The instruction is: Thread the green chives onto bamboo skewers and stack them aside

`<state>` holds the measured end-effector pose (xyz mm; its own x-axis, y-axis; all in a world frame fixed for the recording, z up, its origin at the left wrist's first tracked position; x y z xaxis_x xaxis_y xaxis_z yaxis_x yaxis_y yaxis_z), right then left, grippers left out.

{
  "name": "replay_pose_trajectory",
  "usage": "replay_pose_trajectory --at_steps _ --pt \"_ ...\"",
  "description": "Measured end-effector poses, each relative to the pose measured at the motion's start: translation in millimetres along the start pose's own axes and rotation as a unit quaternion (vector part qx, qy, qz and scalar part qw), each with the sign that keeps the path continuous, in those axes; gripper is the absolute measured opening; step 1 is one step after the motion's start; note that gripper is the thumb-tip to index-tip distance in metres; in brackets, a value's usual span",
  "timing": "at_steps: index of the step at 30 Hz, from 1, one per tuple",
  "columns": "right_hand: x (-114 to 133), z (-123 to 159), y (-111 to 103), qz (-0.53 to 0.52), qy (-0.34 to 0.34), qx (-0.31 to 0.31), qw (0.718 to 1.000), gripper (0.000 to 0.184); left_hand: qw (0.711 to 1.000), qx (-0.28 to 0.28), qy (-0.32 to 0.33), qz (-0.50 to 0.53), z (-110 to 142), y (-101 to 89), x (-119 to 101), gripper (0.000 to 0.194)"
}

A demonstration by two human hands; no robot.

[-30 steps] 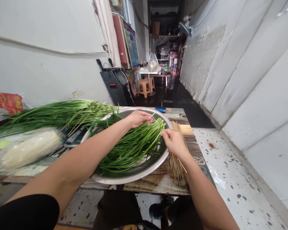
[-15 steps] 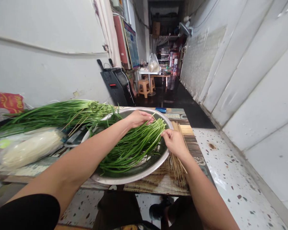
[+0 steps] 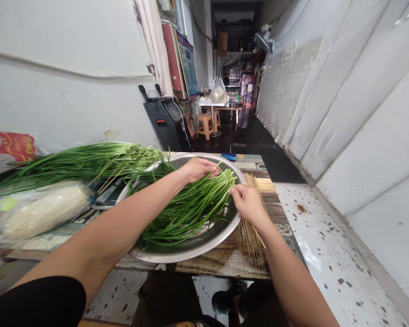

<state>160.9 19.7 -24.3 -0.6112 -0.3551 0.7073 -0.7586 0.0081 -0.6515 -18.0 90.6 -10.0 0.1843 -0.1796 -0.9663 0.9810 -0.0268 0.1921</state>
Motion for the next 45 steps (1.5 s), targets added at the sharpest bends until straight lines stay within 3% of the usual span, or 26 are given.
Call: replay_pose_trajectory --at_steps 8,16,18,21,25,29,32,35,39,42,45 --pt "-2 0 1 -0.003 0.006 -0.013 1.0 0.026 1.0 -0.018 0.007 -0.013 1 -1.9 -2 0.01" --pt "-1 0 0 -0.001 0.008 -0.025 1.0 0.027 0.996 0.04 0.032 -0.077 6 3.1 -4 0.008" --pt "-1 0 -1 -0.006 0.002 -0.03 1.0 0.026 0.989 0.081 0.03 -0.121 6 3.7 -4 0.013" --pt "1 -1 -2 -0.003 -0.012 -0.021 1.0 0.026 0.974 0.126 0.043 -0.184 -1 -3.4 -3 0.018" --pt "4 -1 -3 0.021 -0.017 0.003 1.0 0.027 0.934 0.026 0.144 -0.327 -18 -21.2 0 0.02" --pt "4 -1 -4 0.016 -0.024 -0.003 1.0 0.026 0.87 0.04 0.154 -0.468 -25 -12.2 21 0.018" --pt "3 0 -4 0.016 -0.024 -0.003 1.0 0.028 0.843 0.021 0.153 -0.515 -27 -9.0 30 0.012" --pt "2 0 -4 0.017 -0.02 0.0 1.0 0.027 0.861 -0.012 0.16 -0.482 -29 -15.2 26 0.007" --pt "2 0 -3 0.023 -0.013 0.003 1.0 0.026 0.95 -0.061 0.102 -0.289 -29 -31.1 17 0.019" --pt "3 0 -3 0.02 -0.008 -0.001 1.0 0.025 0.987 -0.038 0.061 -0.145 -24 -29.0 12 0.023" --pt "5 0 -4 0.012 -0.013 -0.005 1.0 0.023 0.995 -0.014 0.042 -0.094 -19 -21.5 10 0.017"
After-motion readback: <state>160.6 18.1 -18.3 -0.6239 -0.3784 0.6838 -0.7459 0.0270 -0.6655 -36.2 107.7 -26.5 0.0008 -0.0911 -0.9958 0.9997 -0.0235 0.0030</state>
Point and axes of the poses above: each hand's wrist, its own z-axis away from the middle knuckle, its own y-axis out of the palm, x = y × z, the point moved 5 cm from there along -z, towards the middle knuckle, and after that the axes turned 6 degrees about z, right-handed, at the moved point
